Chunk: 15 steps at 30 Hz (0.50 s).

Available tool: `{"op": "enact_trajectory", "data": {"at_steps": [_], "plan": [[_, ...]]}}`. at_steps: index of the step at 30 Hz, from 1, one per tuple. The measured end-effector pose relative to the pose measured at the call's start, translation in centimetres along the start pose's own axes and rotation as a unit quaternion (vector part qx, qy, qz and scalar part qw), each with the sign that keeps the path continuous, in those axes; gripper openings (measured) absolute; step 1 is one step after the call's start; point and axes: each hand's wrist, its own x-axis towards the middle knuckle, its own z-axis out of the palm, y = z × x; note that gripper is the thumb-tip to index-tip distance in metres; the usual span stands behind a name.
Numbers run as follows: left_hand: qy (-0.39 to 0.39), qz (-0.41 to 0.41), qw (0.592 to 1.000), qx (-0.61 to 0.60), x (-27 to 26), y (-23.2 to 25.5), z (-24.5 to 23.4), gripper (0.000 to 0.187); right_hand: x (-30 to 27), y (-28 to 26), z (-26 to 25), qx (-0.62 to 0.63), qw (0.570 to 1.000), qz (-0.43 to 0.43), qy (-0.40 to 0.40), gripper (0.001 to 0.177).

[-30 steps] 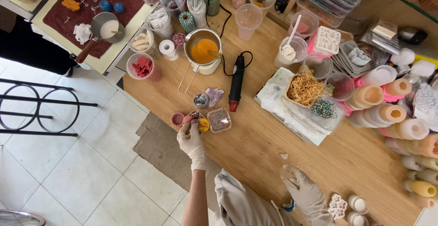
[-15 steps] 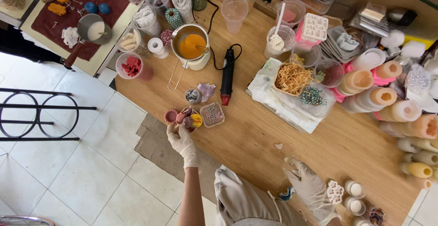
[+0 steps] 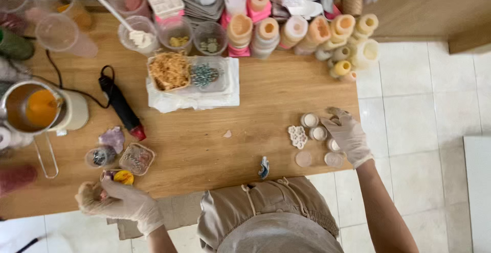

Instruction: The person prepares materials and assembles components for candle making by handling various small decorative items and using a heat tool on the workstation.

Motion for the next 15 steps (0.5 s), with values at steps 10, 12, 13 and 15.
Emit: {"op": "enact_trajectory", "data": {"at_steps": [10,12,13,15], "plan": [[-0.381,0.178,0.890,0.178,-14.9,6.0,10.2,0.035,-1.1,2.8,12.7,-0.470,0.855,-0.200,-0.092,0.090],[-0.397,0.178,0.884,0.169,-16.5,6.5,10.2,0.041,-1.0,3.6,13.6,-0.462,0.860,-0.206,-0.071,0.088],[-0.400,0.173,0.884,0.167,-17.2,6.4,10.2,0.043,-0.6,3.9,13.7,-0.459,0.861,-0.214,-0.048,0.085],[-0.405,0.171,0.883,0.163,-18.2,5.7,9.8,0.045,-0.6,4.0,13.1,-0.433,0.873,-0.211,-0.076,0.060]]}}
